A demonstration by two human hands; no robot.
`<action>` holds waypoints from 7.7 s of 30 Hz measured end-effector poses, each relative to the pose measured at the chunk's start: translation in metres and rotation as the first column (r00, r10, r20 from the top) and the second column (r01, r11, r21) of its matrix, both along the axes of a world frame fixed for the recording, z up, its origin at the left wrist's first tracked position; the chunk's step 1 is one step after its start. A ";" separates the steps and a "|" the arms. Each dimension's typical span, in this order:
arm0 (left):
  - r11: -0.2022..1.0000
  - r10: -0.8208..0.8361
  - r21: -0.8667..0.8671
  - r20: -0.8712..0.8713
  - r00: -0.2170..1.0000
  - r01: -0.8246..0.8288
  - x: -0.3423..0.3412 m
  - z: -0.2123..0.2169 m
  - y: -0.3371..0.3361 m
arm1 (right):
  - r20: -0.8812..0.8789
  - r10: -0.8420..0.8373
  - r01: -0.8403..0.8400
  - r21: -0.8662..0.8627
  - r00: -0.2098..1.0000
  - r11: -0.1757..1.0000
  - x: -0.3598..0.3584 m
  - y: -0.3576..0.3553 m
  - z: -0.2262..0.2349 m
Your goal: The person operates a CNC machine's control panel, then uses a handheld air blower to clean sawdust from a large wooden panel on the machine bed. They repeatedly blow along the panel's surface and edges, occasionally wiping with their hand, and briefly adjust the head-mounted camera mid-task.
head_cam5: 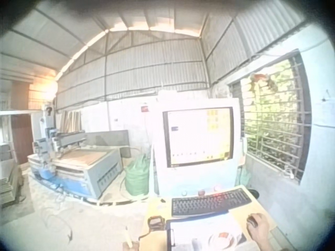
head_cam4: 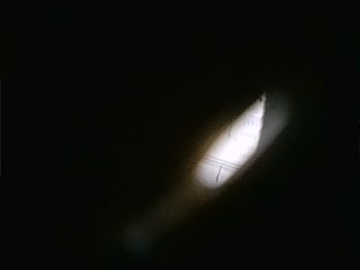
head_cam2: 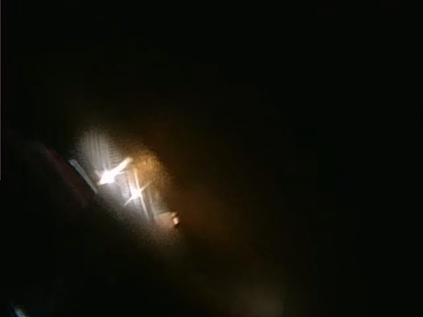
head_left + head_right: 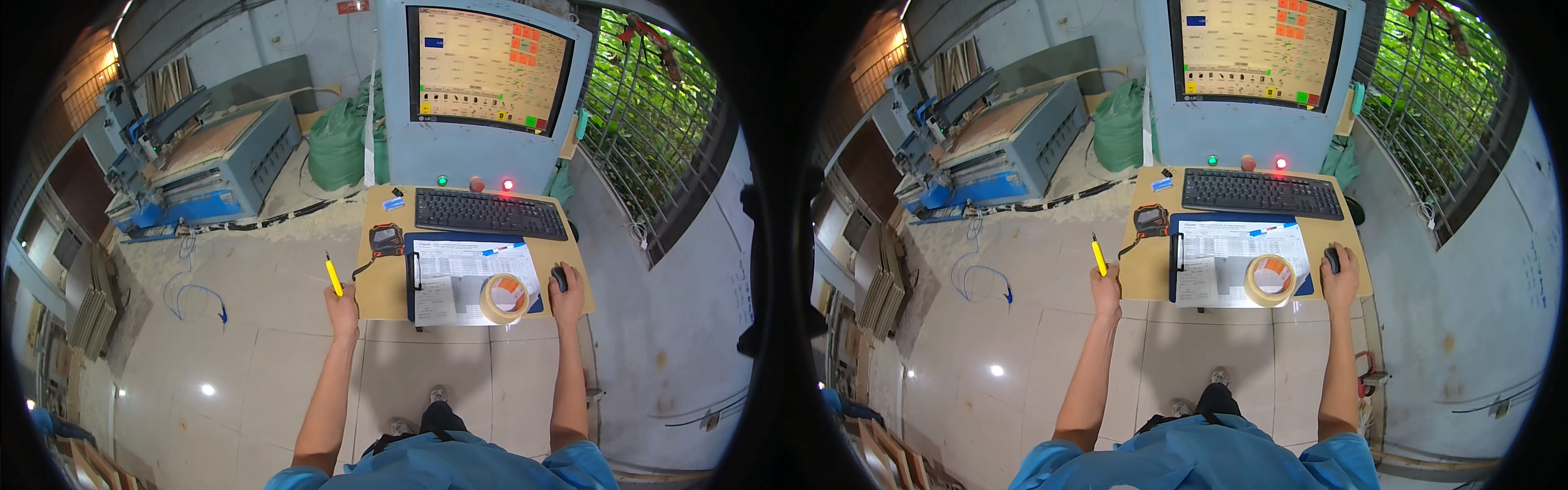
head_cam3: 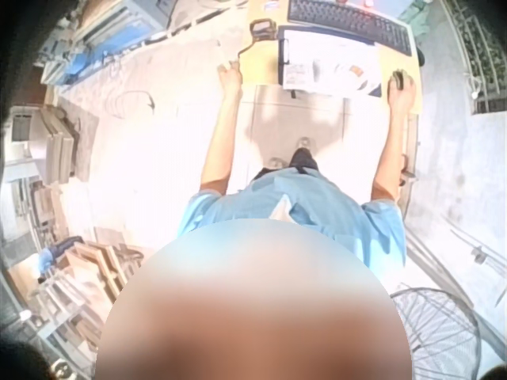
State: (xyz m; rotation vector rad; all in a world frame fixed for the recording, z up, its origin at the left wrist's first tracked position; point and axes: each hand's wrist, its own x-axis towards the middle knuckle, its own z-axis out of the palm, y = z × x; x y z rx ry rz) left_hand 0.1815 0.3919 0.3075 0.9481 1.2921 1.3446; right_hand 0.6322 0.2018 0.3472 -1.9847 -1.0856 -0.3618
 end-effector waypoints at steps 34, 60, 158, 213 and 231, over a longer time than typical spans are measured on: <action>0.996 0.094 0.001 -0.105 0.990 -0.094 0.014 0.008 -0.006 | -0.017 0.052 -0.052 -0.046 0.999 0.998 0.003 0.003 -0.005; 0.994 0.110 0.020 -0.144 0.983 -0.108 0.018 0.018 -0.009 | -0.023 -0.023 0.023 -0.009 0.999 1.000 -0.004 -0.001 0.010; 0.965 0.262 0.103 -0.287 0.922 -0.242 0.016 0.013 -0.009 | 0.019 -0.084 0.084 -0.008 0.996 0.996 0.021 -0.008 -0.023; 0.973 0.231 0.050 -0.331 0.915 -0.227 0.008 0.010 -0.008 | -0.046 -0.058 0.060 0.042 0.997 0.997 0.022 -0.006 -0.031; 0.990 0.122 0.089 -0.197 0.973 -0.106 0.024 0.025 -0.016 | 0.038 0.221 -0.218 -0.069 0.975 0.973 0.130 0.074 0.036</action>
